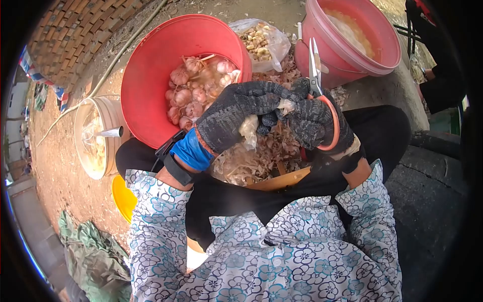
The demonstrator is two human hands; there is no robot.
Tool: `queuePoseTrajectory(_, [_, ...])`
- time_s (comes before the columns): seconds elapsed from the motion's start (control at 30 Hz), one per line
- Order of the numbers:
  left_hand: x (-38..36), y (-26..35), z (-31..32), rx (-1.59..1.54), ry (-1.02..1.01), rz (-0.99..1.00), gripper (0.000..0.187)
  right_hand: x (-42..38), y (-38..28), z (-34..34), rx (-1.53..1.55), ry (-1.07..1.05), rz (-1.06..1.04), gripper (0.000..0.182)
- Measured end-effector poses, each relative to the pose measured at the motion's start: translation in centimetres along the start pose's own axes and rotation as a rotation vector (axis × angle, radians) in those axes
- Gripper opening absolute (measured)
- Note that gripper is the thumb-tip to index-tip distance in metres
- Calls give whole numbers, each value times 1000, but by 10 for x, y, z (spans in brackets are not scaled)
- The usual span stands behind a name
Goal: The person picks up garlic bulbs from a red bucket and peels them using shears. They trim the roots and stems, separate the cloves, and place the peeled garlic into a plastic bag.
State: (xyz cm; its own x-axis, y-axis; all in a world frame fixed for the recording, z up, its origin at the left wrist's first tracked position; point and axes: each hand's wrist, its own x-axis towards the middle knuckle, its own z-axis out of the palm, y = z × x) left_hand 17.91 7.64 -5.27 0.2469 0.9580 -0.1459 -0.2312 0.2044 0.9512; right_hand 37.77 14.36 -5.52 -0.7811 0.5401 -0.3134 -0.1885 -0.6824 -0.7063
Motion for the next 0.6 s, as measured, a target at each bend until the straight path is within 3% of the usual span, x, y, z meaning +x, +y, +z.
queuePoseTrajectory(0.07, [-1, 2, -1, -25, 36, -42, 23, 0, 0, 2, 182, -112, 4, 13])
queuePoseTrajectory(0.1, [-1, -2, -4, 13, 43, 63, 24, -3, -7, -2, 47, -97, -32, 15])
queuePoseTrajectory(0.13, [-2, -4, -6, 50, 55, 171, 24, -6, -16, -3, 120, -162, -45, 14])
queuePoseTrajectory(0.2, [-5, -1, -4, -21, 98, 163, 24, -7, -26, -3, -58, 109, -73, 19])
queuePoseTrajectory(0.23, [-6, 0, -3, -92, 136, 151, 24, -5, -25, -6, -59, 104, -75, 19])
queuePoseTrajectory(0.27, [-6, 2, -4, -90, 138, 153, 24, -1, -20, -11, -684, 213, -233, 24])
queuePoseTrajectory(0.33, [-5, 4, -5, -371, 130, -2, 24, 8, -8, -26, -1939, 422, -540, 35])
queuePoseTrajectory(0.4, [-2, -2, -8, -385, 108, -5, 26, 9, -11, -26, -1938, 438, -629, 35])
queuePoseTrajectory(0.47, [-2, -11, -11, -404, 98, 0, 27, 5, -28, 1, -472, -152, -313, 44])
queuePoseTrajectory(0.5, [-1, -17, -12, -19, 128, 195, 26, 9, -22, 4, -473, -155, -314, 44])
queuePoseTrajectory(0.57, [0, -27, -13, 730, 207, 658, 23, 20, 1, 3, -1167, 65, -755, 39])
queuePoseTrajectory(0.6, [-2, -26, -13, 731, 204, 658, 23, 23, 8, 6, -1511, 192, -969, 36])
